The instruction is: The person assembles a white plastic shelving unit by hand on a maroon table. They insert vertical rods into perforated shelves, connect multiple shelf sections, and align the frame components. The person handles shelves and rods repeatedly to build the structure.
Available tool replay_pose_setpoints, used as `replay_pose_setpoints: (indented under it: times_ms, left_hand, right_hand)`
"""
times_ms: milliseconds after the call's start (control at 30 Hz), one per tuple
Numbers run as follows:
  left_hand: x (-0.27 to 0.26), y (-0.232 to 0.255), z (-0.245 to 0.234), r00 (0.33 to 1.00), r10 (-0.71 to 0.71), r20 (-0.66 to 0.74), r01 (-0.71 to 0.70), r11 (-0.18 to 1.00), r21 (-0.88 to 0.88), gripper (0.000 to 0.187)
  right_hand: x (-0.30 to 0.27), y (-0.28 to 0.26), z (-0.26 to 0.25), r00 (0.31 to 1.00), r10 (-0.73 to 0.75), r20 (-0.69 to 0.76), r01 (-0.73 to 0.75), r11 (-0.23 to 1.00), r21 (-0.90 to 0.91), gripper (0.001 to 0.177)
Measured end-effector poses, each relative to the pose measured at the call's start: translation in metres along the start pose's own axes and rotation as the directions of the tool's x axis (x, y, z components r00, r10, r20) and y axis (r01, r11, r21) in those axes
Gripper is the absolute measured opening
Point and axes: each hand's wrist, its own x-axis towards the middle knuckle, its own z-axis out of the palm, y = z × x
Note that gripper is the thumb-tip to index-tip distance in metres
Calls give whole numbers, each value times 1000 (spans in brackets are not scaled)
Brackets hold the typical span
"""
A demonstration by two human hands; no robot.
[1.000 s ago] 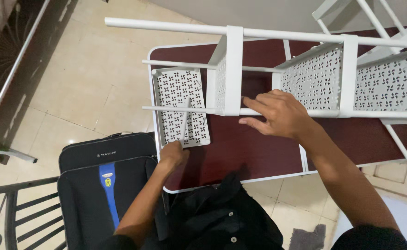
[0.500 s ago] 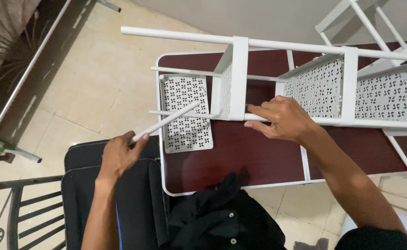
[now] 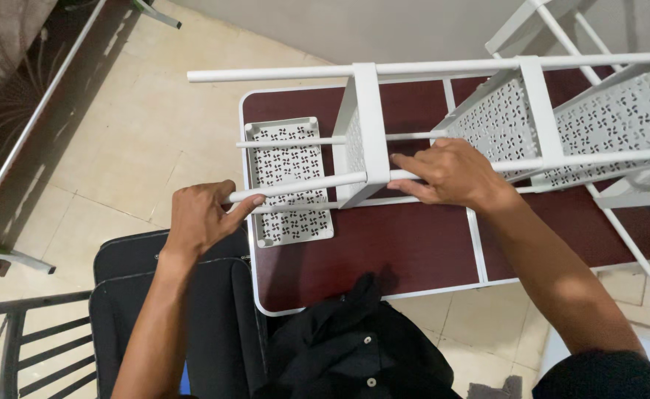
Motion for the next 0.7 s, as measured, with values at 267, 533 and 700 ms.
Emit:
replay_pose_setpoints:
  times_ms: [267, 533, 700]
  left_hand:
    - [2, -7, -1, 998, 57, -32, -54, 996, 67, 61]
    - [17, -20, -3, 983, 181, -5, -175, 955, 238, 63]
    - [19, -27, 3, 957, 274, -98, -244, 939, 242, 61]
  right_hand:
    - [5, 6, 6, 992, -68, -109, 66, 998, -23, 39]
    - [3, -6, 6, 995, -101, -1, 100, 987, -127, 28]
    - [-3, -23, 16, 990, 75, -116, -86, 992, -88, 24]
